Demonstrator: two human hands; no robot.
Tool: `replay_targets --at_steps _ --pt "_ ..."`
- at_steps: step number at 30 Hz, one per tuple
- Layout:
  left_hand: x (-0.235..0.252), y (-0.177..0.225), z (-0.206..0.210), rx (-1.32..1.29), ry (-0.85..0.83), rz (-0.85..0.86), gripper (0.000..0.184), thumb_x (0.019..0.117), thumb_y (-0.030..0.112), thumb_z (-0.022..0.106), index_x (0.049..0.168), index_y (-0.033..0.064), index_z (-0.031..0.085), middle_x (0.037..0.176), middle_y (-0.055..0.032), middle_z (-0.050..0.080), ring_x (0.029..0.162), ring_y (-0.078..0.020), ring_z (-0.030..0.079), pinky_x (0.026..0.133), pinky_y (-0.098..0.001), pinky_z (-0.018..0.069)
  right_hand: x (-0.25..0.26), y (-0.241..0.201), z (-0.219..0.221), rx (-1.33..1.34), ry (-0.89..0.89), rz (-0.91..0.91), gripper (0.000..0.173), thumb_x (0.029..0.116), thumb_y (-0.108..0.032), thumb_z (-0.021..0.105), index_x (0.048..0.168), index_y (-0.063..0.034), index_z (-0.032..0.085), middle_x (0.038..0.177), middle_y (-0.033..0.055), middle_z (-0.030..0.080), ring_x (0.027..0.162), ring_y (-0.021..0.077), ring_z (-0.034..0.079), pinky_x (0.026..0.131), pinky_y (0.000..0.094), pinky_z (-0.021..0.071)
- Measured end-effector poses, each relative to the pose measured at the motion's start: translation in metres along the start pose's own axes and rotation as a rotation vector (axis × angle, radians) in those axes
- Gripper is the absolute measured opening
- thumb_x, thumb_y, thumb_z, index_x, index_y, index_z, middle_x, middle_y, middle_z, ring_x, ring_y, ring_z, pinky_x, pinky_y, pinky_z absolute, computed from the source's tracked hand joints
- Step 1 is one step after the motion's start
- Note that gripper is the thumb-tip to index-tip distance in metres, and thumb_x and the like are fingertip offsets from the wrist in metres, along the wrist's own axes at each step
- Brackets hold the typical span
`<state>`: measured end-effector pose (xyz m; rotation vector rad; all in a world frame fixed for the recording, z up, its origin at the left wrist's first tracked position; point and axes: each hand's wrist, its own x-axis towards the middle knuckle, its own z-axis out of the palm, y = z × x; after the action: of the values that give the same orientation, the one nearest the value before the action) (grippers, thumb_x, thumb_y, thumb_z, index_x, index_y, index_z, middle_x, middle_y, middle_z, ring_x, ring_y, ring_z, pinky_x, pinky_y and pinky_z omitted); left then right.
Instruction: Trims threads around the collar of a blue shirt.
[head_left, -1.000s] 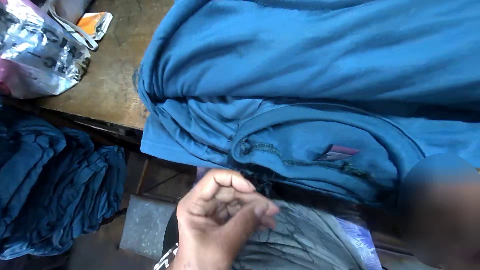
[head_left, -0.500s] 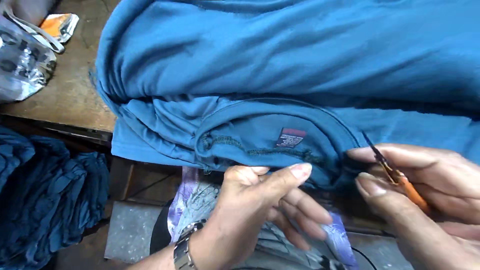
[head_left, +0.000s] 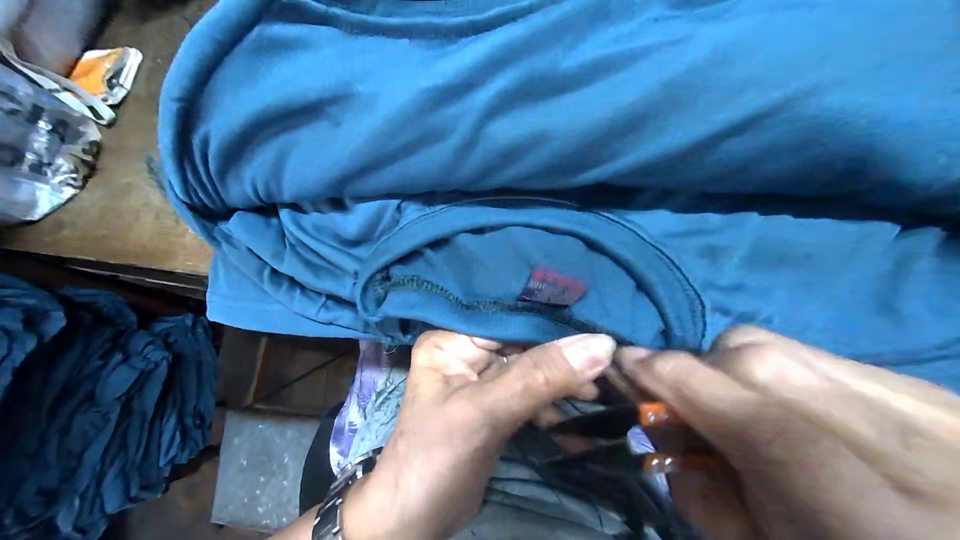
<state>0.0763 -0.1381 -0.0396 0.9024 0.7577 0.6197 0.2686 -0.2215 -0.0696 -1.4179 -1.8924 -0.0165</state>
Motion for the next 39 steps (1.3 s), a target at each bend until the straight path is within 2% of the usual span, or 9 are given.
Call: replay_targets --at_steps 6,8,10,12,13,15,19,33,39 --pt "0.007 -0.005 0.004 0.029 0.058 -0.025 0.011 0.09 0.002 0.074 0.099 -0.003 0.075 0.086 -0.0175 0.072 0.068 -0.0166 0.068 0.062 -0.03 0.0598 -0.019 -0.007 0.002 0.048 -0.023 -0.014 0.017 0.095 -0.021 0.068 0.105 -0.0073 0.072 0.077 0.0059 0.064 0.063 0.0187 0.056 0.055 0.0338 0.0429" --pt "0.006 -0.003 0.005 0.032 0.076 -0.057 0.01 0.0889 0.002 0.075 0.097 -0.0031 0.075 0.086 -0.0175 0.072 0.069 -0.0169 0.068 0.064 -0.0309 0.0601 -0.023 -0.005 -0.005 0.066 -0.059 0.078 0.029 0.097 -0.033 0.067 0.114 -0.0096 0.07 0.083 0.0059 0.065 0.068 0.0181 0.058 0.058 0.0338 0.0451" --pt "0.004 0.002 0.005 0.006 0.088 -0.085 0.009 0.0877 0.0 0.076 0.096 -0.0035 0.075 0.085 -0.0175 0.072 0.068 -0.017 0.068 0.064 -0.0316 0.061 -0.028 0.005 -0.016 0.04 -0.089 0.186 0.046 0.1002 -0.047 0.057 0.131 -0.013 0.062 0.094 0.0067 0.063 0.079 0.0181 0.059 0.066 0.0347 0.0473" --pt "0.002 0.005 0.002 -0.045 0.079 -0.105 0.009 0.0877 0.0 0.074 0.096 -0.0039 0.075 0.085 -0.0179 0.072 0.067 -0.0178 0.069 0.063 -0.0333 0.0619 -0.041 0.019 -0.019 -0.037 -0.048 0.234 0.047 0.106 -0.041 0.045 0.14 -0.0113 0.058 0.104 0.011 0.062 0.091 0.0225 0.06 0.075 0.038 0.0482" --pt "0.001 0.005 0.001 -0.084 0.069 -0.114 0.009 0.0883 0.0 0.074 0.096 -0.0041 0.075 0.085 -0.0181 0.072 0.067 -0.0182 0.07 0.063 -0.0337 0.0622 -0.047 0.024 -0.02 -0.083 -0.027 0.245 0.044 0.1072 -0.035 0.044 0.14 -0.0095 0.058 0.106 0.0128 0.062 0.093 0.0249 0.06 0.077 0.0393 0.0482" --pt "-0.001 0.006 -0.001 -0.151 0.052 -0.133 0.011 0.0895 0.0 0.072 0.099 -0.0043 0.074 0.087 -0.0194 0.072 0.069 -0.0192 0.071 0.064 -0.034 0.0628 -0.054 0.027 -0.02 -0.156 -0.013 0.237 0.041 0.1069 -0.029 0.046 0.138 -0.0071 0.06 0.103 0.0149 0.062 0.09 0.0281 0.06 0.075 0.0414 0.0479" --pt "-0.003 0.005 -0.002 -0.224 0.037 -0.156 0.012 0.0911 0.001 0.072 0.102 -0.0044 0.074 0.089 -0.0205 0.072 0.068 -0.0198 0.071 0.065 -0.0341 0.063 -0.054 0.02 -0.011 -0.171 0.002 0.183 0.042 0.1041 -0.032 0.052 0.138 -0.0088 0.061 0.092 0.0114 0.061 0.078 0.0258 0.058 0.064 0.0395 0.0457" --pt "-0.004 0.001 -0.005 -0.307 0.022 -0.182 0.011 0.0928 0.001 0.07 0.102 -0.004 0.074 0.092 -0.0199 0.073 0.069 -0.019 0.072 0.064 -0.0339 0.0635 -0.045 0.014 0.005 -0.223 0.093 0.157 0.038 0.104 -0.031 0.051 0.131 -0.0075 0.063 0.091 0.0094 0.06 0.077 0.0238 0.057 0.063 0.0373 0.0443" --pt "-0.005 0.001 -0.006 -0.312 0.022 -0.178 0.013 0.0914 0.0 0.071 0.104 -0.0038 0.073 0.092 -0.0203 0.072 0.071 -0.0202 0.072 0.067 -0.0352 0.064 -0.042 0.015 0.009 -0.212 0.072 0.166 0.026 0.1032 -0.026 0.053 0.116 -0.0064 0.065 0.081 0.0089 0.057 0.069 0.0236 0.055 0.058 0.0379 0.0416"
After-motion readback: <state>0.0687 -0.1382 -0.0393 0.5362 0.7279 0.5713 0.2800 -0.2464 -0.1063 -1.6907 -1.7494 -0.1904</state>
